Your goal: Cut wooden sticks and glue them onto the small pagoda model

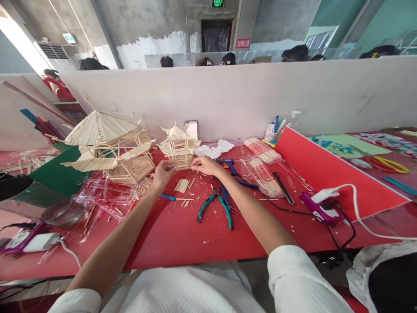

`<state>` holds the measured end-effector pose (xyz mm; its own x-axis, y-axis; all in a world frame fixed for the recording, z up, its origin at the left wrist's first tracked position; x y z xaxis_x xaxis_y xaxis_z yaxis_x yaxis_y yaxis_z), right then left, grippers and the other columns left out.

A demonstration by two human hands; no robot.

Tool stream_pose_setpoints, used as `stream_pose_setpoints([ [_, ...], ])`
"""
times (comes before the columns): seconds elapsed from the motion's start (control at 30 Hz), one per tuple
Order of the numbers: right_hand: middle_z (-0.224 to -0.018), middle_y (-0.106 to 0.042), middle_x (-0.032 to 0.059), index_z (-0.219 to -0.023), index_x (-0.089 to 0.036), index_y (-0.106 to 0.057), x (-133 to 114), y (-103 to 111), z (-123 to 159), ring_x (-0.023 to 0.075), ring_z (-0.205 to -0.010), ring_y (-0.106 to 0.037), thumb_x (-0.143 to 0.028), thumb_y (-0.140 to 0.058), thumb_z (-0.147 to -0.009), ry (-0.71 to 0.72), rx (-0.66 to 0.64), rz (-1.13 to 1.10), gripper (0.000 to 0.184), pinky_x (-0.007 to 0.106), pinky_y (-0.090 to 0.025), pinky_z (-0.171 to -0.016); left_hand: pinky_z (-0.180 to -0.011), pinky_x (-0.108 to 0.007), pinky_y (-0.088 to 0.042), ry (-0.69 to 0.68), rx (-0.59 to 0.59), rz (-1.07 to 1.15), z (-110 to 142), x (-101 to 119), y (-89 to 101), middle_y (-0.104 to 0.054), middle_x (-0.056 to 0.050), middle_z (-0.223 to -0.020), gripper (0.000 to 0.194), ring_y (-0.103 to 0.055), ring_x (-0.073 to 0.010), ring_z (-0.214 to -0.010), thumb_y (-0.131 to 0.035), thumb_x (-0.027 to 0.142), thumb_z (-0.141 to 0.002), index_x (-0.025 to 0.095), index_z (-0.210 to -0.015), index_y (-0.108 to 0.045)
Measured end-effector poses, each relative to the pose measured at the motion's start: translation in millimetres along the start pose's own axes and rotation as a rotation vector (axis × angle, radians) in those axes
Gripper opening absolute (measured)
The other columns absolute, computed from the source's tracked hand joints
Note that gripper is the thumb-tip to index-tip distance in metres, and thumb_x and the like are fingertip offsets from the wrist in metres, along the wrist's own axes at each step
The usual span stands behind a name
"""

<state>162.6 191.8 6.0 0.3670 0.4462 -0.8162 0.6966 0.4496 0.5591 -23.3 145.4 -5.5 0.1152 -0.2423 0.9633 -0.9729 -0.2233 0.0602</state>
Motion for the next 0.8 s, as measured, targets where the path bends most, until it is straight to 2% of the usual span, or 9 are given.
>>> stream_pose_setpoints([
  [0.2, -0.081, -0.075, 0.0072, -0.093, -0.013, -0.073, -5, -1, -18, 0.016, -0.069, -0.067, -0.034, -0.069, -0.086, 0.045, 0.044, 0.039, 0.023, 0.025, -0.05, -0.065, -0.077, -0.032, -0.054, -0.019, 0.03, -0.029, -6, 1, -0.2, -0.065, -0.002, -0.081, 0.035, -0.066, -0.0168, -0.079, -0.074, 0.024, -0.068, 0.019, -0.092, -0.049],
  [0.4, -0.084, -0.076, 0.0078, -0.088, -0.013, -0.075, -11, -1, -21, 0.0196, -0.078, -0.07, -0.037, -0.069, -0.084, 0.112, 0.079, 0.011, 0.025, 0.027, -0.051, -0.072, -0.08, -0.034, -0.054, -0.037, 0.042, -0.006, -8, 0, 4.4, -0.068, -0.004, -0.085, 0.037, -0.068, -0.0187, -0.083, -0.074, 0.024, -0.067, 0.019, -0.094, -0.049],
  [0.6, -0.087, -0.077, 0.0092, -0.089, -0.014, -0.076, -13, 3, -22, 0.0214, -0.083, -0.071, -0.037, -0.069, -0.083, 0.13, 0.123, -0.002, 0.025, 0.028, -0.052, -0.075, -0.082, -0.034, -0.054, 0.001, 0.064, 0.017, -9, -12, 9.2, -0.071, -0.007, -0.092, 0.039, -0.07, -0.0201, -0.089, -0.075, 0.028, -0.069, 0.019, -0.097, -0.049],
  [0.8, -0.085, -0.077, 0.0083, -0.086, -0.014, -0.076, -11, -2, -24, 0.0218, -0.082, -0.071, -0.035, -0.068, -0.083, 0.129, 0.14, 0.031, 0.022, 0.03, -0.052, -0.077, -0.078, -0.031, -0.052, 0.029, 0.07, 0.023, -8, -19, 10.9, -0.069, -0.005, -0.087, 0.039, -0.069, -0.0184, -0.084, -0.075, 0.032, -0.068, 0.019, -0.097, -0.051],
])
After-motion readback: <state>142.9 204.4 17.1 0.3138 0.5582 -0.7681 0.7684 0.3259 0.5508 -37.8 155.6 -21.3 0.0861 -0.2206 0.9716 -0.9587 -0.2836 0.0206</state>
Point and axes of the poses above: each hand's wrist, its own z-axis away from the middle knuckle, its own y-axis out of the back of the hand, x = y × z, the point moved 10 cm from there along -z, towards the middle knuckle
